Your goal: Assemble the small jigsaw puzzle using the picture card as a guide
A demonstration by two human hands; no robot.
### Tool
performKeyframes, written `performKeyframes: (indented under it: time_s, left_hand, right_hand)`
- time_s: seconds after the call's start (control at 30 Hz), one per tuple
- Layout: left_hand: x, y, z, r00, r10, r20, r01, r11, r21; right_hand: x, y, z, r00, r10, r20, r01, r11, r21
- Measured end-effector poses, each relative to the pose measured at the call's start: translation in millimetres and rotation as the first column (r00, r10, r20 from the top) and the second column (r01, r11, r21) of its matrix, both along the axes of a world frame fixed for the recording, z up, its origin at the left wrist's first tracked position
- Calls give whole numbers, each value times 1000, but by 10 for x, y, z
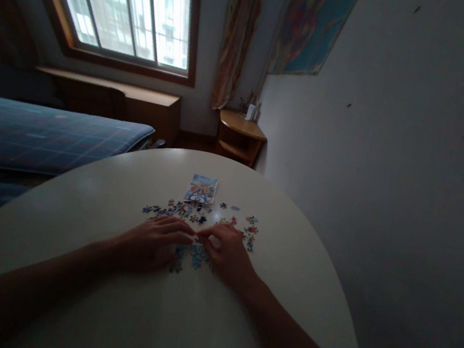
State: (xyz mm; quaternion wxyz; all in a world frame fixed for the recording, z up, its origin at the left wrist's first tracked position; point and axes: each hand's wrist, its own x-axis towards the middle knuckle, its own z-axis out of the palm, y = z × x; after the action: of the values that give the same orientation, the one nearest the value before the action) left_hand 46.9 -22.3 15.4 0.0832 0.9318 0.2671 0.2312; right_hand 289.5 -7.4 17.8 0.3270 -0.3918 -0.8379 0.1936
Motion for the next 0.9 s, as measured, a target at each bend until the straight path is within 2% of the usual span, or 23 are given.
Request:
performKeyframes:
  time_s: [0.27, 0.4, 0.7, 0.9]
  left_hand:
    - [-44, -27, -26, 999, 14, 33, -16, 999, 40]
    - [-42, -30, -36, 999, 8, 34, -9, 1000, 23]
    - [-40, -28, -43, 1000, 22, 19, -23, 999, 36]
    - [-38, -12, -49, 1000, 3, 22, -4, 1000, 28]
  right_hand:
    - [-57, -62, 43, 992, 125, 9, -124, 991, -45]
    - [-90, -85, 61, 986, 160, 54, -159, 987, -24]
    - [-76, -80, -12, 978, 120, 171, -134, 989, 69]
    - [1, -117, 61, 973, 124, 194, -140, 987, 75]
